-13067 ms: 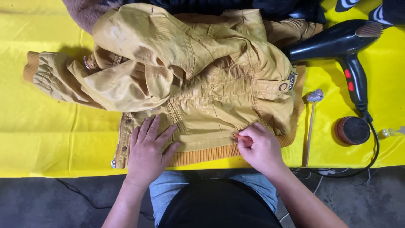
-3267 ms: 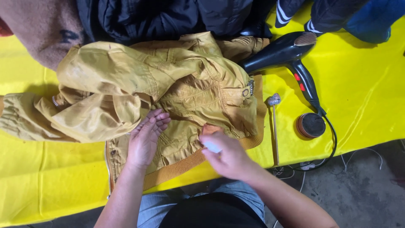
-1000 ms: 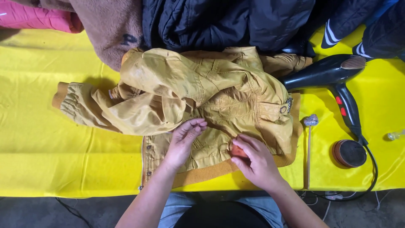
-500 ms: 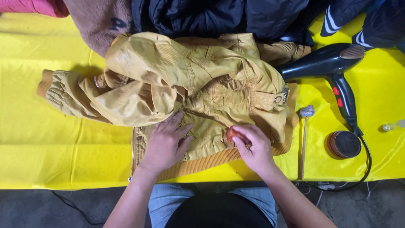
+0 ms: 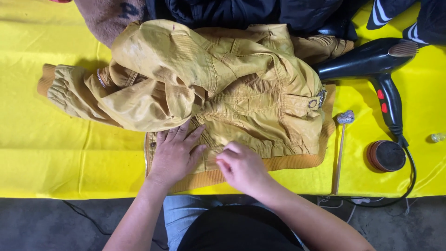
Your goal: Applying leather conditioner to a yellow jacket using a sponge applicator and smoothing it by hand.
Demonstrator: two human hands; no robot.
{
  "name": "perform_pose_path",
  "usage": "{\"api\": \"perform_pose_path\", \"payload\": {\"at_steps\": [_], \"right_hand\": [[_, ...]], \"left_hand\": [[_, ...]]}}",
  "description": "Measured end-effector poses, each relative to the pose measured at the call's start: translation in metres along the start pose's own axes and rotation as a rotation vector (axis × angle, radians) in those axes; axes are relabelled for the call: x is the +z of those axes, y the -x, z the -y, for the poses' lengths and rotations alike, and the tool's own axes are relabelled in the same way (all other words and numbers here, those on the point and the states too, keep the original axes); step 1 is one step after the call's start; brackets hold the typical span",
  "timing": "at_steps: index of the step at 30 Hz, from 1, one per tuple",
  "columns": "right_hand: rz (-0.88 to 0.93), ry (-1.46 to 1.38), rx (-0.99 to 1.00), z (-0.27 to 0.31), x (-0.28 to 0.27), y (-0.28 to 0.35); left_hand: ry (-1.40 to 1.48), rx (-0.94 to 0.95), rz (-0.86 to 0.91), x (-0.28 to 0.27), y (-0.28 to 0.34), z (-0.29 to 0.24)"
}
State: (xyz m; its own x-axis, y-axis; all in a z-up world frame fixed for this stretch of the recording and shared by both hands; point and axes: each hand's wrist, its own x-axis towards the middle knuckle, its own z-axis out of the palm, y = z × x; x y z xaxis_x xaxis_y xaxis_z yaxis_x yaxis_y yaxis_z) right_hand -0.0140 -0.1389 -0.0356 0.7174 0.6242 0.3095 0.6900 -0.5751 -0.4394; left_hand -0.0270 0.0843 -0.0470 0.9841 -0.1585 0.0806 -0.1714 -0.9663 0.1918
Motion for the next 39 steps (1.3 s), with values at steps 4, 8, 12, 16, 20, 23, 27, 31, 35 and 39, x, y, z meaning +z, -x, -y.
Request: {"api": "perform_pose_path", "payload": {"at_steps": [4,8,12,16,20,23,27,31,35,39], "right_hand": [[0.003,-0.01,0.121,-0.022,-0.02,0.02],[-0.06,-0.069,0.185,-0.022,-0.026,0.023],[-0.065,-0.216,0.111,-0.006,-0.016,0.009],[-0.062,-0.224,-0.035,0.02,0.003,-0.01],[-0.002,-0.073,-0.07,0.011,0.009,-0.01],[0.02,-0.061,-0.021,-0.005,0.007,0.004],[-0.018,0.043,0.121,-0.033,-0.012,0.027],[-0.077,0.019,0.171,-0.034,-0.025,0.043],[-0.199,-0.033,0.088,-0.027,-0.029,0.044],[-0.24,-0.145,0.019,-0.023,-0.038,0.044]], "left_hand": [[0.042,-0.058,0.073,-0.003,0.003,0.008],[0.074,-0.049,0.097,-0.016,0.003,0.003],[0.076,-0.042,0.152,-0.023,0.003,0.0],[0.044,-0.03,0.112,-0.022,0.004,-0.001],[0.01,-0.032,0.11,-0.021,0.002,0.001],[0.006,-0.026,0.113,-0.024,0.005,0.0],[0.068,-0.02,0.129,-0.032,0.003,-0.002],[0.112,-0.005,0.072,-0.028,0.008,-0.002],[0.24,0.051,-0.295,-0.024,0.02,0.005],[0.134,-0.127,-0.305,-0.026,0.039,0.022]]}}
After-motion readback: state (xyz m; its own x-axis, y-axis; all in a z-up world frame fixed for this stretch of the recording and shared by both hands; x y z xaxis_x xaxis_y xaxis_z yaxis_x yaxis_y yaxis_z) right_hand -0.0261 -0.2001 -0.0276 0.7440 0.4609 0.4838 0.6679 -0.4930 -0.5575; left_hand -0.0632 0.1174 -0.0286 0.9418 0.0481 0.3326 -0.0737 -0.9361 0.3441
